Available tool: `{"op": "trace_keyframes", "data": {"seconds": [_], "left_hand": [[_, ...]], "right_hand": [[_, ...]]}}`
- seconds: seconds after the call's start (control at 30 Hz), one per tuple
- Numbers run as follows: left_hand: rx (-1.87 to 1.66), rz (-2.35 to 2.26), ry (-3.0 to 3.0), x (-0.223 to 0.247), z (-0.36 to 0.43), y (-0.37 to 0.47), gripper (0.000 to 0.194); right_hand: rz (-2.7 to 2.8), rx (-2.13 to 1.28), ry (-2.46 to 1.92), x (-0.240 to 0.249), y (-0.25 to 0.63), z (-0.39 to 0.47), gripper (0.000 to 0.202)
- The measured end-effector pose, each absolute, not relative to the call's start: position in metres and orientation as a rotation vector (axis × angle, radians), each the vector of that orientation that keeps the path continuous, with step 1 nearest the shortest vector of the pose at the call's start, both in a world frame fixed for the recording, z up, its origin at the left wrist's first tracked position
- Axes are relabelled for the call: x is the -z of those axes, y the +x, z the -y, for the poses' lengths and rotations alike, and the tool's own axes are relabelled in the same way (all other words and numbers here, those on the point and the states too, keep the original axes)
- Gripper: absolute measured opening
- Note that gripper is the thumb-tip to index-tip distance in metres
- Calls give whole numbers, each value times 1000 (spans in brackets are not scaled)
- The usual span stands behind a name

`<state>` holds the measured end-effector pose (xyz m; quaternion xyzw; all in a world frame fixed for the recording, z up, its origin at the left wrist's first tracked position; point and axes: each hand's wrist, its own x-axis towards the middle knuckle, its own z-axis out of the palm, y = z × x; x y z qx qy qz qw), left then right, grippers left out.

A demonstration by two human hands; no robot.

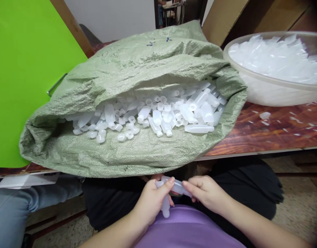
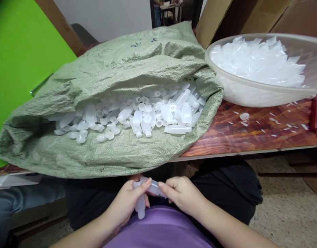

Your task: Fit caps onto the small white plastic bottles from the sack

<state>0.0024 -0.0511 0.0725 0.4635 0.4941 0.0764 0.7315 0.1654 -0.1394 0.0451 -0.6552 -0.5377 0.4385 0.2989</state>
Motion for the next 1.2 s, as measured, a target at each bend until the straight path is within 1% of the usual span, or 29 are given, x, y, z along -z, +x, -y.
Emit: {"op": "trace_keyframes", "data": {"seconds": [0.03,0.07,0.1,0.17,0.2,0.27,0.3,0.33,0.37,0.47,0.5,0.53,0.6,0.63,0.67,0.73,0.77,0.8,0.83,0.93,1.0,1.13,1.2], "left_hand": [[-169,-1102,1023,-68,50,3,43],[-188,-1113,1009,-63,49,4,41],[-219,-1119,983,-59,48,5,40],[-281,-1122,917,-53,46,6,39],[-298,-1118,885,-50,44,7,40],[-291,-1115,864,-46,43,6,42],[-282,-1119,868,-43,42,5,43],[-281,-1120,870,-42,42,4,44],[-288,-1121,867,-40,41,3,46],[-328,-1159,832,-34,41,0,49],[-339,-1170,823,-32,41,-1,49],[-344,-1176,822,-31,41,-2,48],[-341,-1180,827,-29,40,-2,46],[-337,-1180,827,-28,40,-2,45],[-336,-1183,825,-27,40,-1,45],[-339,-1199,809,-25,39,-1,46],[-336,-1206,794,-25,39,-1,48],[-332,-1206,775,-24,39,-1,49],[-329,-1200,755,-23,39,-1,50],[-356,-1193,712,-22,38,0,53],[-389,-1220,732,-20,37,1,52],[-390,-1281,817,-8,34,4,45],[-379,-1301,795,-1,31,7,38]], "right_hand": [[1258,-1327,-1743,-39,163,141,62],[1150,-1343,-1748,-34,162,142,61],[1122,-1243,-1757,-29,160,144,56],[1236,-966,-1742,-21,159,146,47],[1283,-925,-1724,-19,158,146,46],[1231,-1121,-1695,-15,155,146,41],[1156,-1230,-1693,-14,154,145,44],[1100,-1260,-1709,-13,152,144,46],[1102,-1202,-1729,-12,151,142,47],[1344,-878,-1738,-12,147,137,39],[1364,-894,-1752,-12,146,135,37],[1328,-982,-1780,-11,146,133,38],[1224,-1074,-1862,-8,146,131,44],[1255,-1006,-1885,-7,146,130,45],[1359,-869,-1887,-5,147,129,43],[1646,-521,-1840,-4,147,129,37],[1753,-408,-1813,-4,146,128,34],[1808,-375,-1808,-5,146,127,32],[1800,-422,-1830,-6,145,125,31],[1585,-750,-1923,-8,141,114,28],[1470,-889,-1958,-5,140,106,27],[1499,-895,-2035,0,144,99,27],[1555,-861,-2127,-16,151,101,26]]}}
